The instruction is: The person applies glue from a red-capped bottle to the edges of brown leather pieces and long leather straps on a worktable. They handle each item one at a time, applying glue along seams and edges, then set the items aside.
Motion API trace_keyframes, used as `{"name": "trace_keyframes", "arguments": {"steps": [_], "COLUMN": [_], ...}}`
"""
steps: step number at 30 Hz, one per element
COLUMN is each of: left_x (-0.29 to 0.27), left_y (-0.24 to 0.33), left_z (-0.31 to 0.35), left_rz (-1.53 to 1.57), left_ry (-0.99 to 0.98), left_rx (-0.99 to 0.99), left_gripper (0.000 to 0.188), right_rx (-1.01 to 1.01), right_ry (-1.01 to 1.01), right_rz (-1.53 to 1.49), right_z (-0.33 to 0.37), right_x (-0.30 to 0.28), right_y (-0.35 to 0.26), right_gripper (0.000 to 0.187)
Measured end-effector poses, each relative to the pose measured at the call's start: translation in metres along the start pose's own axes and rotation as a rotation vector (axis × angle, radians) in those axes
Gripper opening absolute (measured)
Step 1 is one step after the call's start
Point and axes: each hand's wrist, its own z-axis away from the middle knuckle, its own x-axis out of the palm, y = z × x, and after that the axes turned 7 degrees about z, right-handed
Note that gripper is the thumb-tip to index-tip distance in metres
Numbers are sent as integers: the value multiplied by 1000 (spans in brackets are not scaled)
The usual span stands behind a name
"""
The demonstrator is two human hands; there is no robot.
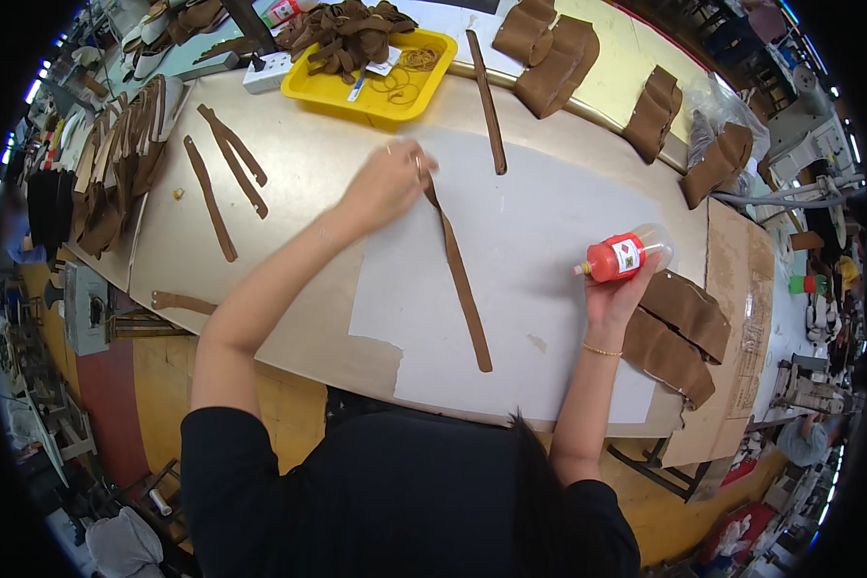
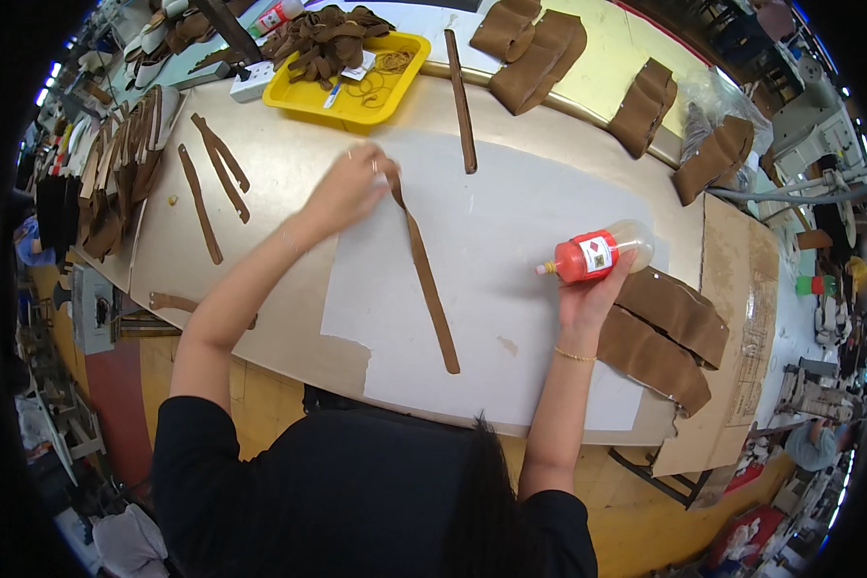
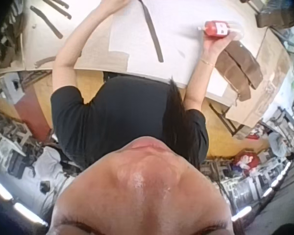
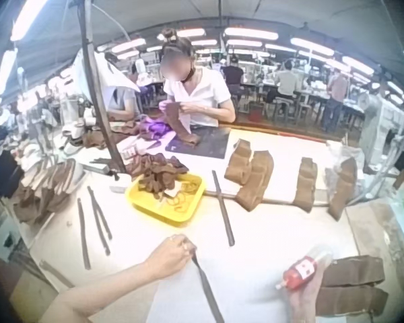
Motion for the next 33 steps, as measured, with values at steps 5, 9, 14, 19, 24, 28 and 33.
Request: {"name": "trace_keyframes", "arguments": {"steps": [5, 9, 14, 19, 24, 28, 33], "left_x": [39, 58, 69, 70, 74, 72, 53], "left_y": [78, 120, 125, 130, 137, 139, 138], "left_z": [86, 96, 86, 78, 81, 82, 75], "left_rz": [238, 236, 100, 104, 106, -1, 462], "left_ry": [-166, -248, -208, -220, -291, -338, -471], "left_rx": [458, 565, 748, 763, 753, 776, 104], "left_gripper": [27, 26, 14, 11, 11, 13, 13], "right_rx": [47, 42, 23, 7, 37, 52, 22], "right_ry": [-3, 103, 134, 54, 64, 59, 85], "right_rz": [-48, -58, -74, -81, -143, -151, -174], "right_z": [-10, -9, -7, 2, 3, 4, 4], "right_x": [-12, -13, -19, -15, -17, -16, -18], "right_y": [12, 12, 4, -9, -11, -13, -18], "right_gripper": [58, 60, 61, 61, 62, 62, 62]}}
